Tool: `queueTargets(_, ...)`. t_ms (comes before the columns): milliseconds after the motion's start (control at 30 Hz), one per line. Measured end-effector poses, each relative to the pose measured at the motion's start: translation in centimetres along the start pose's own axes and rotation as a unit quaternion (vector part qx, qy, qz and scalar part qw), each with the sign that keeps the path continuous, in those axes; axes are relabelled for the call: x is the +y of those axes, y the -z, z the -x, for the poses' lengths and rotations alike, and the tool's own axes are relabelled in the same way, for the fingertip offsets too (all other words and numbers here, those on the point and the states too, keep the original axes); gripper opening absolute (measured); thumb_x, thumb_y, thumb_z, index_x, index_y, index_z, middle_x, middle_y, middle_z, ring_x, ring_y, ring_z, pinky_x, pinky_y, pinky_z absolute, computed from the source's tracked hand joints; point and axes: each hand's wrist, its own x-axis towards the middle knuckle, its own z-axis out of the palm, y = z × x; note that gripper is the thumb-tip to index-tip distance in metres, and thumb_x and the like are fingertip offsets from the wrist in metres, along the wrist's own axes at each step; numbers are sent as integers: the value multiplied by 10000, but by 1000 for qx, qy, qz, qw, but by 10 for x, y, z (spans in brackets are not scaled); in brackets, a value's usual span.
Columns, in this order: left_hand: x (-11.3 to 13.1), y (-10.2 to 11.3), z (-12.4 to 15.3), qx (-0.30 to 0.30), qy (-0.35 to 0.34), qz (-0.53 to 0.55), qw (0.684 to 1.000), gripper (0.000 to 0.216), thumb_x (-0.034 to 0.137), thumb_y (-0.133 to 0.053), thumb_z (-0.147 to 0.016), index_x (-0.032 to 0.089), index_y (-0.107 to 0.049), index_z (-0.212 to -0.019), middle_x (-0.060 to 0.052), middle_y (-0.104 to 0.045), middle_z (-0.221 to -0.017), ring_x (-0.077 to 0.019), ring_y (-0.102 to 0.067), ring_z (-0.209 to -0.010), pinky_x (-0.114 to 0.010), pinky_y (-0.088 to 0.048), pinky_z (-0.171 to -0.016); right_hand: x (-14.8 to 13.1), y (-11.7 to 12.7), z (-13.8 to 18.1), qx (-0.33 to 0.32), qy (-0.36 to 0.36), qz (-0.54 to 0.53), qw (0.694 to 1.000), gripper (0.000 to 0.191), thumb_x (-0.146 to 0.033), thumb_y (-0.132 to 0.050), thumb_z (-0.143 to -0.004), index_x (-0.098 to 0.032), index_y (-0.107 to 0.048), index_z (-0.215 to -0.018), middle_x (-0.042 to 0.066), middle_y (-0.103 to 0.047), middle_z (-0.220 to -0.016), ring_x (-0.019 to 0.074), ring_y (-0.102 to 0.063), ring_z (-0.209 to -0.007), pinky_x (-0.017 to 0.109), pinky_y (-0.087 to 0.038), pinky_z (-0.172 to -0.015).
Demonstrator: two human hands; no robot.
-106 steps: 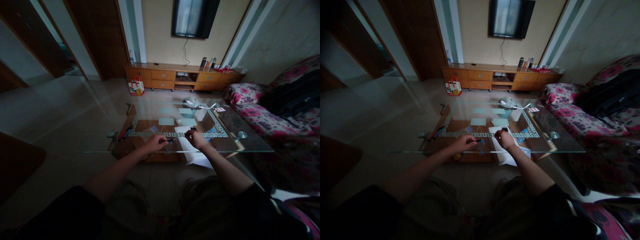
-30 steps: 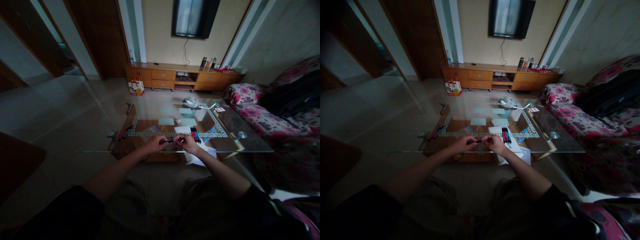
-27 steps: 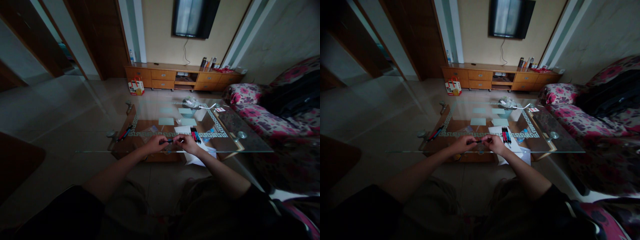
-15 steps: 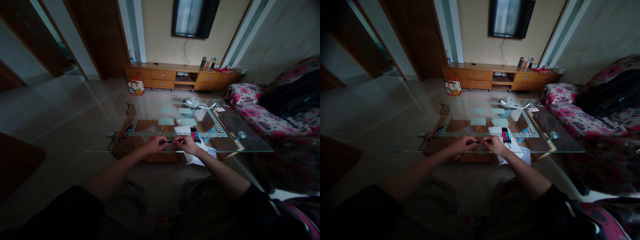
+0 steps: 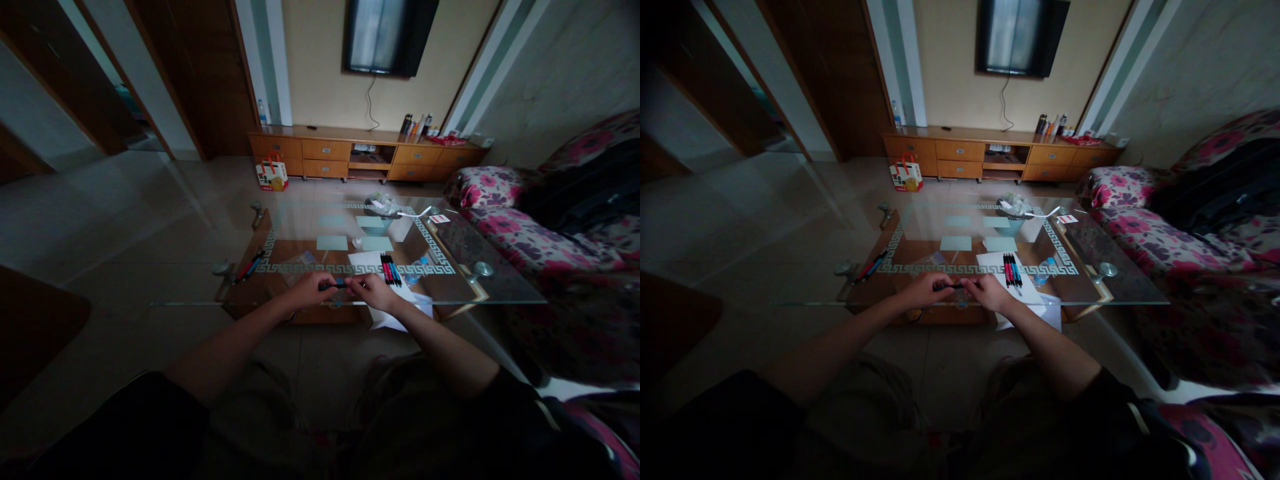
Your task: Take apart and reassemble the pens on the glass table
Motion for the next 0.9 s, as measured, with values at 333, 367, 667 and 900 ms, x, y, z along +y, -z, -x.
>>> queueTargets(333, 1, 1, 0, 11, -2, -12, 1000, 202, 327, -611, -850, 153, -702, -893, -29, -680, -793, -140, -578, -713, -242, -413, -655, 2, -1, -3, 29, 13, 17, 999, 242, -377, -565, -900, -181, -629, -1027, 32, -673, -852, 140, -584, -674, 248, -443, -619)
queueTargets(367, 1, 1, 0, 11, -2, -12, 1000, 200, 326, -609, -850, 153, -702, -889, -27, -678, -791, -140, -576, -711, -242, -412, -654, 3, -1, -3, 31, 13, 13, 999, 227, -347, -576, -887, -183, -617, -1039, 35, -670, -877, 139, -586, -683, 245, -444, -613)
queueTargets(667, 2, 2, 0, 11, -4, 3, 1000, 203, 326, -616, -849, 151, -704, -901, -30, -683, -801, -141, -589, -722, -242, -417, -657, 6, -1, -4, 51, 48, 62, 996, 218, -367, -518, -943, -190, -626, -877, 31, -610, -827, 147, -557, -713, 265, -436, -662)
queueTargets(900, 0, 0, 0, 10, -6, 9, 1000, 197, 320, -622, -850, 152, -703, -914, -26, -681, -795, -140, -589, -717, -246, -417, -658, 3, 2, -4, 38, 74, 79, 993, 359, -387, -412, -1001, -192, -631, -793, 32, -584, -775, 161, -554, -749, 296, -427, -743)
